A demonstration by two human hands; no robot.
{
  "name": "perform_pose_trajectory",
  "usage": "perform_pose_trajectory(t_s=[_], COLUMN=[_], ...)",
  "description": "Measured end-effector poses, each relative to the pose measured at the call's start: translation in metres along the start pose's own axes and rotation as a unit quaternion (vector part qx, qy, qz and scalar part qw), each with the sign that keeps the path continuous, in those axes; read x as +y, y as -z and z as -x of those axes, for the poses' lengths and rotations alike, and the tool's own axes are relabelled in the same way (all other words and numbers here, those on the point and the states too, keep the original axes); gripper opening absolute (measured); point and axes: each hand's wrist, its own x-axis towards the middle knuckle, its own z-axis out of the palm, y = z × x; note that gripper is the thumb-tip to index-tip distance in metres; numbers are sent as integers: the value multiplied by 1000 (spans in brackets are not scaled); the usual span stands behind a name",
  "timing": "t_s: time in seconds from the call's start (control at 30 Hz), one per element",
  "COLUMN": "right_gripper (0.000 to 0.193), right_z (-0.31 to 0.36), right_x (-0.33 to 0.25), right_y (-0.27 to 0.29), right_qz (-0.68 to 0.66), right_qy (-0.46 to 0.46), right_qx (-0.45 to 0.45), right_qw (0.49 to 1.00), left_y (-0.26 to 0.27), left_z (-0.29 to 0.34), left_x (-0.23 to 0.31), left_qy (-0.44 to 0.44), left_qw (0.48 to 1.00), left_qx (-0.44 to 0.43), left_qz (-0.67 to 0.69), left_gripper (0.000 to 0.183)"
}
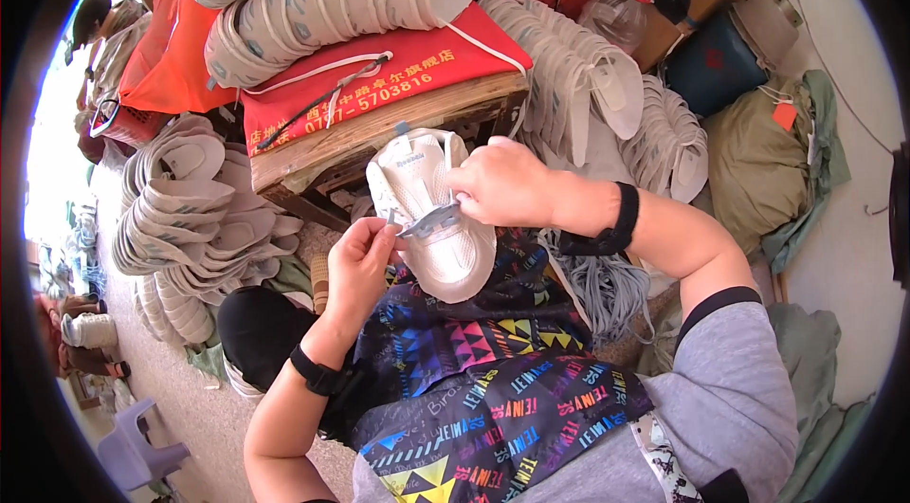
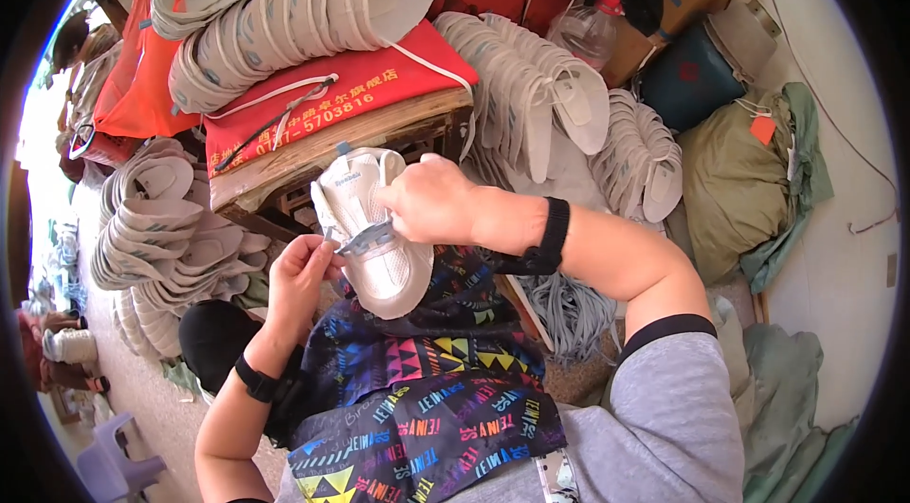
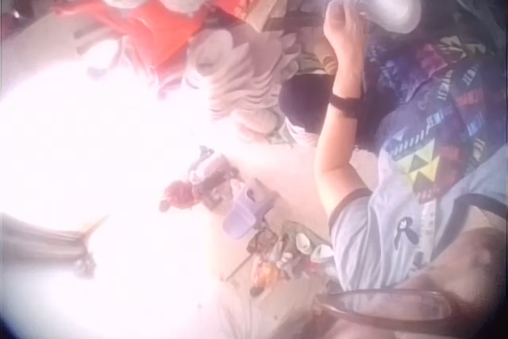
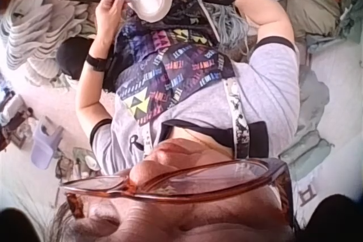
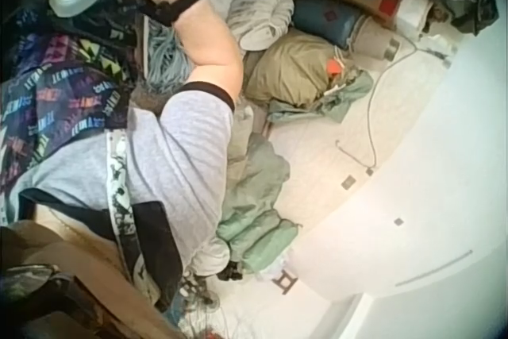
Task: Lacing a white sneaker in a workshop environment.
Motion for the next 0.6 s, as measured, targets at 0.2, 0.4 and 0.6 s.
perform_pose_trajectory(t_s=[0.2,0.4,0.6], right_gripper=[25,28,24], right_z=[-10,-31,-36], right_x=[3,31,34], right_y=[6,22,7], right_qz=[149,-23,-191], right_qy=[128,173,96], right_qx=[155,-138,-183], right_qw=[968,975,959], left_y=[1,-2,1], left_z=[3,4,4], left_x=[-3,4,13], left_qy=[-19,-13,67], left_qw=[1000,1000,998], left_qx=[1,0,-4], left_qz=[-18,-23,-17], left_gripper=[19,22,19])
